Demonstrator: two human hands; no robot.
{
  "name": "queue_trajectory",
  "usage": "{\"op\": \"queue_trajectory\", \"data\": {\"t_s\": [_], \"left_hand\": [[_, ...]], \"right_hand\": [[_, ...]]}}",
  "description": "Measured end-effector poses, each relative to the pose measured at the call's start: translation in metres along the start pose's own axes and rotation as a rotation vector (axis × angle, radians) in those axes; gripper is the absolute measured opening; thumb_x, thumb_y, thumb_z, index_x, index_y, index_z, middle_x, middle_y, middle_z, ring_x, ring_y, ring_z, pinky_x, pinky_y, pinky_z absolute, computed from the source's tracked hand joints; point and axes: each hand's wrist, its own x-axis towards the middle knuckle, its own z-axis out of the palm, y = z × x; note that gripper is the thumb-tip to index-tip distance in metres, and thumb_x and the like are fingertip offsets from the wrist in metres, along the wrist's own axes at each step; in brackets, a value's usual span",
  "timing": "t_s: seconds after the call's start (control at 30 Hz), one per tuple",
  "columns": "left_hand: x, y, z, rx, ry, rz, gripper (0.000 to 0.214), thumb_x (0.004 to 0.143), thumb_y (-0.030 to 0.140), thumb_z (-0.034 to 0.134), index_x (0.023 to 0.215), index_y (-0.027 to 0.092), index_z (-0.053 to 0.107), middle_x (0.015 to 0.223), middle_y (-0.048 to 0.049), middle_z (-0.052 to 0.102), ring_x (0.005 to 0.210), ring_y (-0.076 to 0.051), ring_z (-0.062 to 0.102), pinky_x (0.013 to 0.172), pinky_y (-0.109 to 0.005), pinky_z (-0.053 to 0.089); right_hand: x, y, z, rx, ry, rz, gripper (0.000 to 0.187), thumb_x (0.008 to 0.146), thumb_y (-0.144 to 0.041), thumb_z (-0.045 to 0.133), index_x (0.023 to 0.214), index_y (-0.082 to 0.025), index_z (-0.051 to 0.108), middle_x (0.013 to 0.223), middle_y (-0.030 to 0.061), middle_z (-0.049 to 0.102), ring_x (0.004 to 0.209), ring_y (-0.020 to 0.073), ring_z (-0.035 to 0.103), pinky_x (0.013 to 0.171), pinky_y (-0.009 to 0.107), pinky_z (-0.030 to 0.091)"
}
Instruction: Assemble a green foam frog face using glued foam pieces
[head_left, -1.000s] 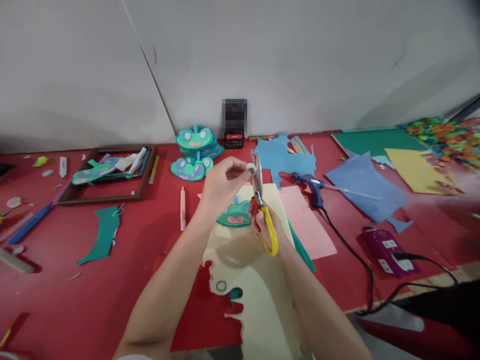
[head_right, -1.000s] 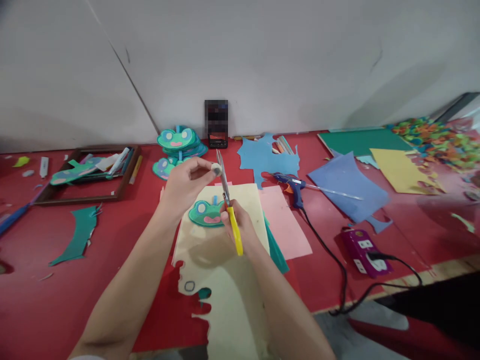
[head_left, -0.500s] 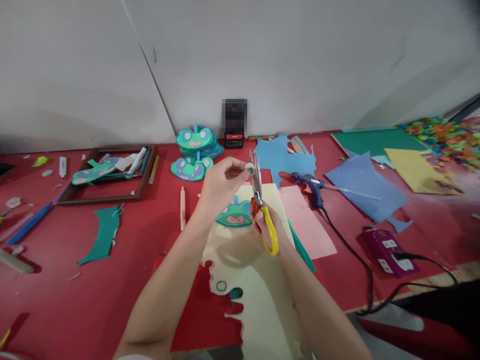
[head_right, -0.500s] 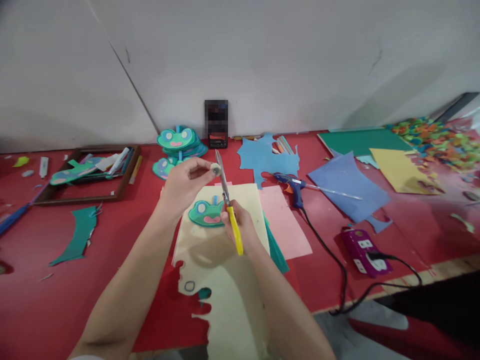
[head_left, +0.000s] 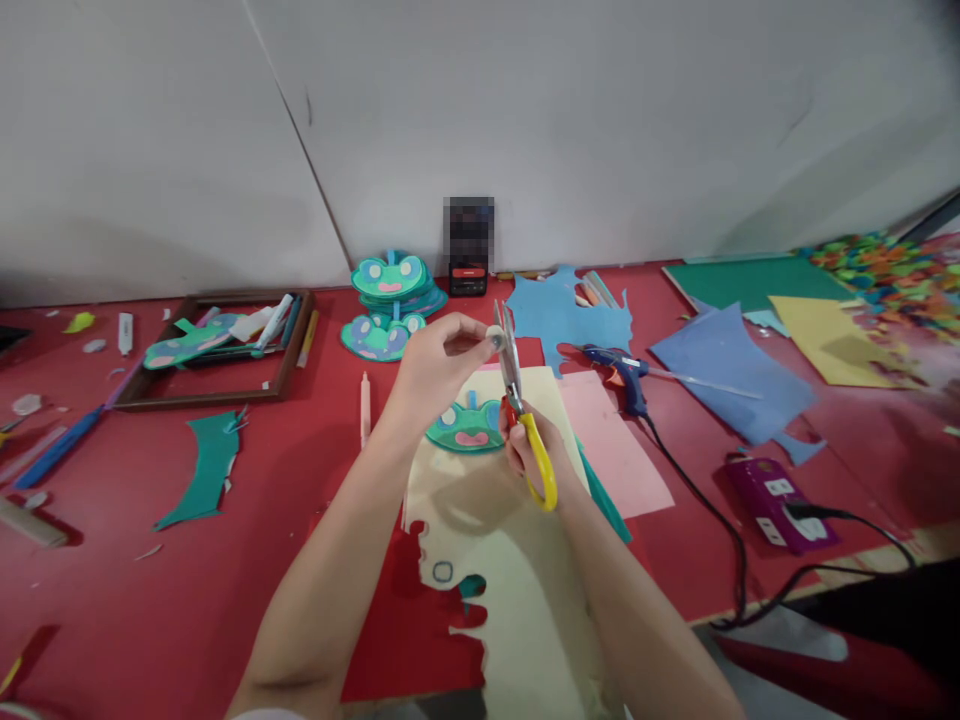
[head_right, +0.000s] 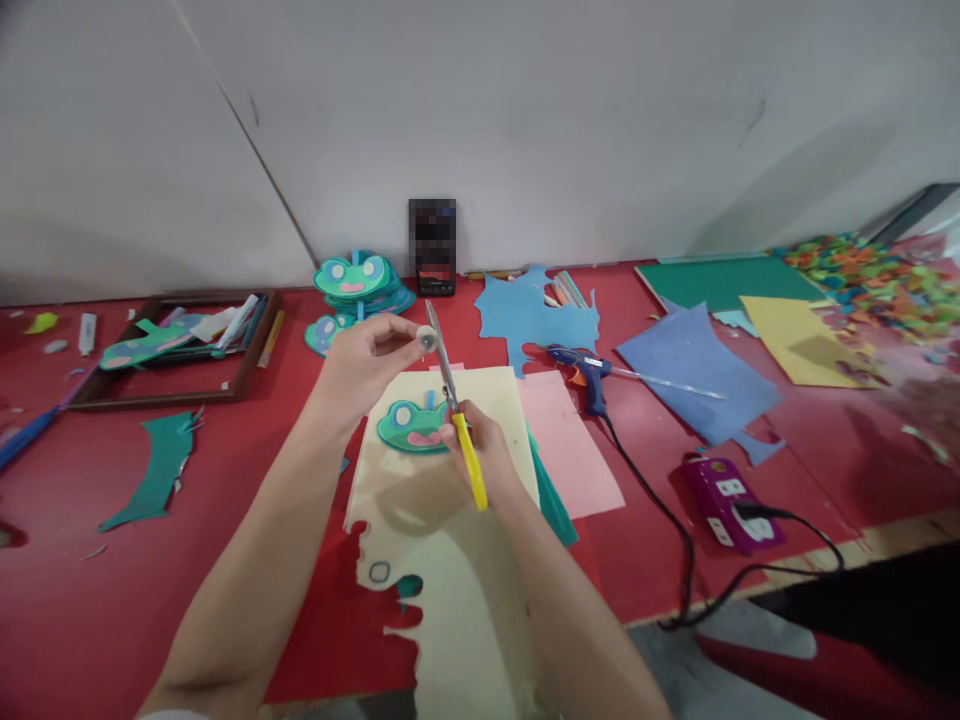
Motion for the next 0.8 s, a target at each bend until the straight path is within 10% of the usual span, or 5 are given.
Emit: {"op": "queue_trajectory", "data": {"t_s": [0.8], "left_hand": [[0.0022, -0.0027, -0.0016, -0.034, -0.008, 0.021, 0.013, 0.072, 0.029, 0.066, 0.074, 0.017, 0.06, 0.078, -0.0025, 0.067, 0.078, -0.015, 0.064, 0.075, -0.028, 0.05]], "right_hand": [[-0.0014, -0.0023, 0.0037, 0.085, 0.02, 0.086, 0.048, 0.075, -0.068, 0.046, 0.073, -0.021, 0.04, 0.045, -0.01, 0.029, 0.03, 0.0047, 0.027, 0.029, 0.019, 0.023]]}}
